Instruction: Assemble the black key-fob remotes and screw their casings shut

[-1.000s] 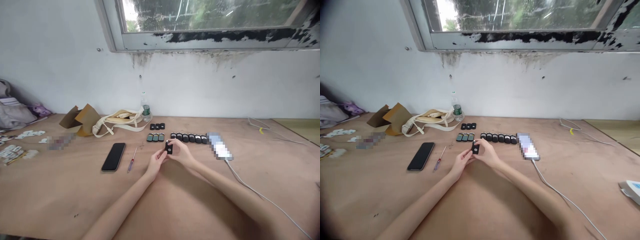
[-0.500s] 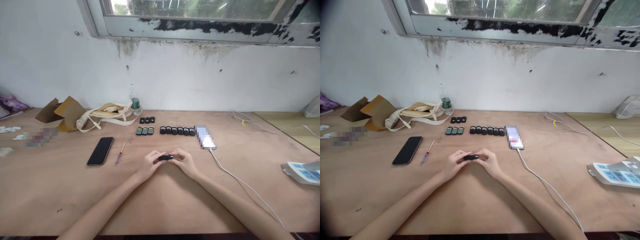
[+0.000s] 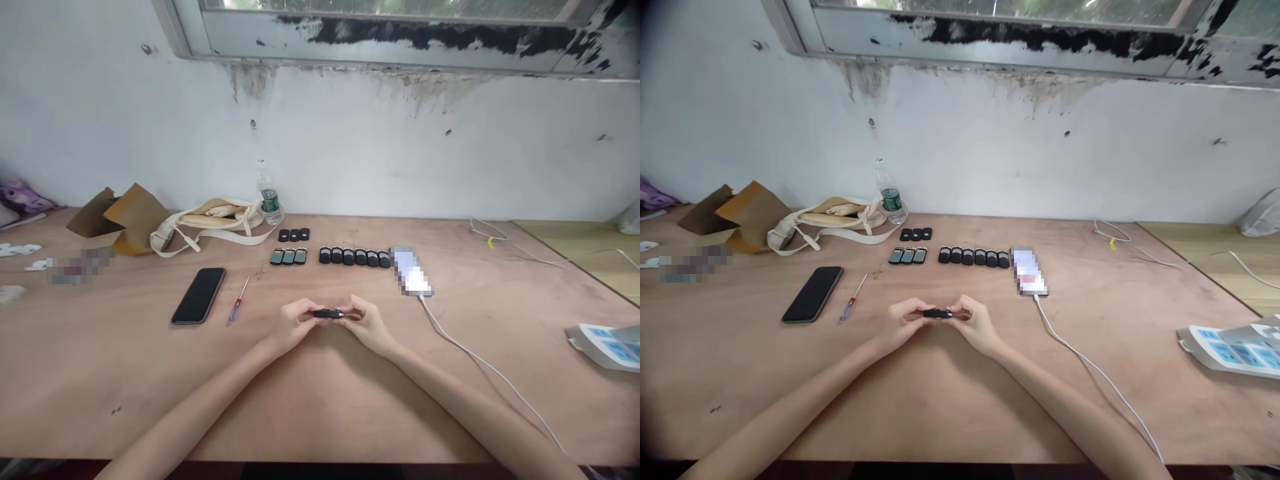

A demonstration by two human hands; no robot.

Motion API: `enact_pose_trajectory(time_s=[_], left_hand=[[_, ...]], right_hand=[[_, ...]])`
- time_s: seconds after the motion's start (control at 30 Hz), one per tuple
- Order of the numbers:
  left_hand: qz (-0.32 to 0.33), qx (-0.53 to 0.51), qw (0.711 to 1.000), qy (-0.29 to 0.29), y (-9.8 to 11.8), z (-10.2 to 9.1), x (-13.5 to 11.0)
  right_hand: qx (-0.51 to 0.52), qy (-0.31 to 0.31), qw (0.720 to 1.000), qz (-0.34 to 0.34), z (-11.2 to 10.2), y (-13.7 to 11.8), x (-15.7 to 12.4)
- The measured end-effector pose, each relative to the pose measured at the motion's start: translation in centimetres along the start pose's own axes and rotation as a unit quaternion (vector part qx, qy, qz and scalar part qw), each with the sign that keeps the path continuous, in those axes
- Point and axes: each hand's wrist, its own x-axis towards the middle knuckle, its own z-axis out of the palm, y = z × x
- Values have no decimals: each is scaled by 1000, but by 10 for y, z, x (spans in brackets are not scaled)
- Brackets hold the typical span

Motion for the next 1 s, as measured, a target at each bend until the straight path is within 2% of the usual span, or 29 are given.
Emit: enact_pose_trajectory(time_s=[0.17,0.33,0.47,0.57,0.67,0.87,1.0], left_hand=[[1,-3,1000,-4,5,-1,-1],[-26,-16,1000,6,1,0,0],[-109,-76,991,-8,-4,1,5],[-192,-147,970,-20,-4,1,10],[-233,-174,957,-13,0,1,14],[-229,-215,949,9,4,1,12],[-183,-202,962,0,-2,4,10]], right_hand=[[-5,-11,1000,8,2,-3,0],[2,-6,1000,25,1,-7,1],[-6,-26,997,70,-2,-6,7],[-12,-9,996,90,-3,-3,12],[20,4,995,98,-2,-1,14],[37,33,995,88,-2,7,14],[54,21,997,44,-3,13,14]])
